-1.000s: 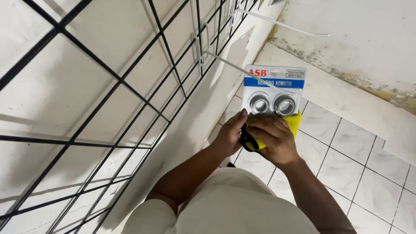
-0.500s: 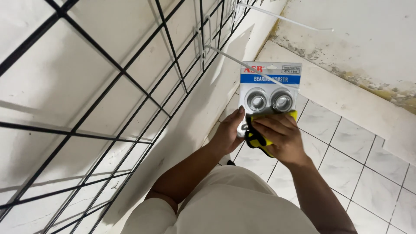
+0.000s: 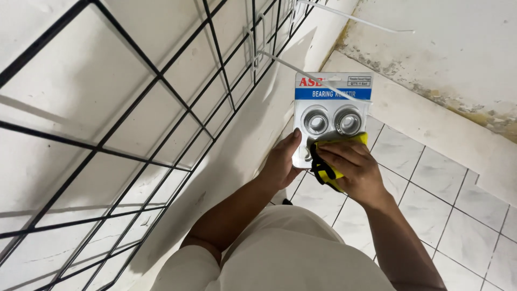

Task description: The person holds a blister pack containing two bearings and wipes the plastic surface with a yellow cloth. They rotate the package to clean different areas, including the top, sides, and bottom, while keeping the bearings inside the packaging.

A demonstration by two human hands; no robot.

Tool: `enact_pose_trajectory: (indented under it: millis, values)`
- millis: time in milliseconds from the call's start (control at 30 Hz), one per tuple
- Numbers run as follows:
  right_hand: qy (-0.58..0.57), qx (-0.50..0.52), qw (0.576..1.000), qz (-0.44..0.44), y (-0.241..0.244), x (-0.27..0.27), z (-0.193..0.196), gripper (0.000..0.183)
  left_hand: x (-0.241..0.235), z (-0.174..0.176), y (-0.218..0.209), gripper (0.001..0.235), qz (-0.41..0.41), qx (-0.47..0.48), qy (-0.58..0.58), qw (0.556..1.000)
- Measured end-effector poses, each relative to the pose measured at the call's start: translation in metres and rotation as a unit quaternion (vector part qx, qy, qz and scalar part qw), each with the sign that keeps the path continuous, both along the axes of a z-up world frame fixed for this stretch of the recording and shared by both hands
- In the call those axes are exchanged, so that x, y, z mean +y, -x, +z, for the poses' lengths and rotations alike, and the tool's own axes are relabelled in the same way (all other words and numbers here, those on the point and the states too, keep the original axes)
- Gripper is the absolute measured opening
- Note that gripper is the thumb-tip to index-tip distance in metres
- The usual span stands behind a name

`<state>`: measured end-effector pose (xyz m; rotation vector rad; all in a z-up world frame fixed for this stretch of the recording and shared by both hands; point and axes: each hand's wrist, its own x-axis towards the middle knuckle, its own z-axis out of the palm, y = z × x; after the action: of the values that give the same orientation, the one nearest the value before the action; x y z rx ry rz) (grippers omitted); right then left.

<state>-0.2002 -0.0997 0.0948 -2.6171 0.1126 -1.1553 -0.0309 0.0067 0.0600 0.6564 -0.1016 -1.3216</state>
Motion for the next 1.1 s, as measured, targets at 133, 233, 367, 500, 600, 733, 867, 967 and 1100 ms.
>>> enact_pose_trajectory:
  millis: [133,233,367,500,600,733,867,967,1100]
  values:
    - [0.027,-0.008,0.999,-0.03,-0.013,0.014,0.004,0.024,0.014,-0.031,0.006,0.073,0.092,-0.708,0.116,0.691]
    - [0.025,-0.006,0.998,-0.055,-0.021,0.024,0.006,0.028,0.007,-0.032,0.019,0.08,0.156,-0.638,0.123,0.744]
    - [0.026,-0.037,0.993,-0.107,-0.032,0.035,0.005,0.024,-0.004,-0.035,0.029,0.036,0.028,0.01,0.133,0.991]
    - [0.043,-0.044,0.988,-0.142,-0.037,0.033,-0.008,0.02,-0.004,-0.041,0.034,0.033,0.045,0.019,0.153,0.987]
    - [0.035,-0.042,0.987,-0.153,-0.042,0.034,-0.016,0.024,-0.01,-0.062,0.034,0.034,0.049,0.016,0.137,0.989]
    - [0.0,-0.027,0.988,-0.151,-0.045,0.039,-0.028,0.035,0.001,0.019,0.02,0.027,0.06,0.01,0.137,0.989]
    - [-0.001,-0.031,0.988,-0.151,-0.047,0.032,-0.036,0.033,-0.003,0.001,0.022,0.027,0.064,-0.02,0.126,0.99]
    - [0.011,-0.042,0.987,-0.154,-0.051,0.029,-0.032,0.026,-0.007,-0.007,0.021,0.027,0.051,-0.036,0.126,0.99]
    - [-0.014,-0.021,0.988,-0.149,-0.052,0.029,-0.033,0.029,-0.003,0.047,0.009,0.027,0.066,-0.032,0.12,0.99]
